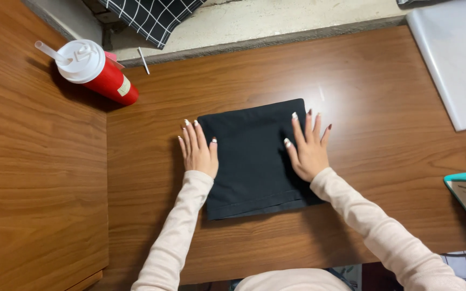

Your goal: Folding a black t-shirt, inserting it into a clear plastic bag, and then placing the bagged shirt into a cardboard shipping box.

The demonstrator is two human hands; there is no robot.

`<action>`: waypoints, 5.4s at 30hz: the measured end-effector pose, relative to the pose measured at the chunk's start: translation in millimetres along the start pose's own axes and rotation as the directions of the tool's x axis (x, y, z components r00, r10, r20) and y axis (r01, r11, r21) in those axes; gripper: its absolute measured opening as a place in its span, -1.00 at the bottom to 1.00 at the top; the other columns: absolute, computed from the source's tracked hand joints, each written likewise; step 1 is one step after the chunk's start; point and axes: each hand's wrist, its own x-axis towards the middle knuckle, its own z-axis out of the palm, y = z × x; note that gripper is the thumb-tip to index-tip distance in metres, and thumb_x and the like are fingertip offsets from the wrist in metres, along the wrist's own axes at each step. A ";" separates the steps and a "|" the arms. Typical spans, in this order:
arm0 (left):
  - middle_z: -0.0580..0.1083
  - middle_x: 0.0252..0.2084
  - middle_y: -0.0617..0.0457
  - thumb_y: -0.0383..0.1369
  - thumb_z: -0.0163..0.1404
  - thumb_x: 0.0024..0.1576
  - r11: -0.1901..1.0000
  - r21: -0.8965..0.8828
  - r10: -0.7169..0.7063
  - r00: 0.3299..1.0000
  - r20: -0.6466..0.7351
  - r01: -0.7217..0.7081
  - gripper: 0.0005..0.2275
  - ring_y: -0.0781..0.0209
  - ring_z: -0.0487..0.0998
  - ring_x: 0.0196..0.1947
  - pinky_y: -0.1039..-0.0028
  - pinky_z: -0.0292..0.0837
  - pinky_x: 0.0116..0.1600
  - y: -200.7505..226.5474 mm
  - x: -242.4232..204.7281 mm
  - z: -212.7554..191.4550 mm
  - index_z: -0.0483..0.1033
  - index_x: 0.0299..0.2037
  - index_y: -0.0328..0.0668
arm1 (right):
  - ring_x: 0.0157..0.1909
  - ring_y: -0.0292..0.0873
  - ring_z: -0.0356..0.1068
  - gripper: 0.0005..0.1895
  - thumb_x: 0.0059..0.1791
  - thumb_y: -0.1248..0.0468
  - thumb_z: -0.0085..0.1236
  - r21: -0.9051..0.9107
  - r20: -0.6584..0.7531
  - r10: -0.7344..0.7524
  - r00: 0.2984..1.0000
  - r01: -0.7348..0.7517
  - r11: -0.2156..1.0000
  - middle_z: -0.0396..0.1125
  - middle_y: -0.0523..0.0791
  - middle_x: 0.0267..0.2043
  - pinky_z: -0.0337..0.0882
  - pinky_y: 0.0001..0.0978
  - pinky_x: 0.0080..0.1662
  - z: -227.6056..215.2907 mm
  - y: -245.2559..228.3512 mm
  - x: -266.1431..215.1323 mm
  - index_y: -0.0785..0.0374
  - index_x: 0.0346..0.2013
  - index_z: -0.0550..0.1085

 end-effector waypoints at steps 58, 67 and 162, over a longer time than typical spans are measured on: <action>0.00 0.27 -0.08 -0.17 -0.38 0.07 0.860 -0.017 0.507 0.850 0.143 -0.510 -0.53 0.02 -0.08 0.27 0.01 -0.39 0.26 242.3 -46.1 79.7 0.00 0.22 -0.06 | -0.52 0.07 0.34 -0.55 -0.06 0.19 -0.08 0.490 -0.158 0.865 0.476 -0.723 0.487 0.28 0.10 -0.26 0.31 -0.22 -0.27 -167.0 236.5 -237.4 0.34 0.02 0.08; 0.01 0.26 -0.08 -0.18 -0.36 0.07 0.858 -0.009 0.511 0.852 0.116 -0.514 -0.52 0.02 -0.06 0.27 0.01 -0.37 0.26 241.1 -47.1 82.9 0.01 0.22 -0.05 | -0.45 -0.01 0.33 -0.69 0.01 0.40 -0.08 0.705 -0.348 0.803 0.484 -0.429 0.564 0.21 0.15 -0.19 0.41 -0.29 -0.43 -153.3 262.5 -235.9 0.40 -0.02 0.10; 0.36 -0.03 -0.25 -0.46 -0.34 0.17 -0.010 -0.712 0.152 0.705 0.692 0.702 -0.61 -0.23 0.45 -0.21 0.18 0.51 -0.24 339.9 107.6 120.2 -0.01 0.21 0.05 | 0.34 0.21 -0.62 -0.31 -0.18 0.48 -0.01 -0.243 0.041 0.526 0.849 -0.502 0.830 -0.38 0.09 0.36 -0.56 0.44 0.08 -80.9 312.7 100.1 -0.18 0.16 0.17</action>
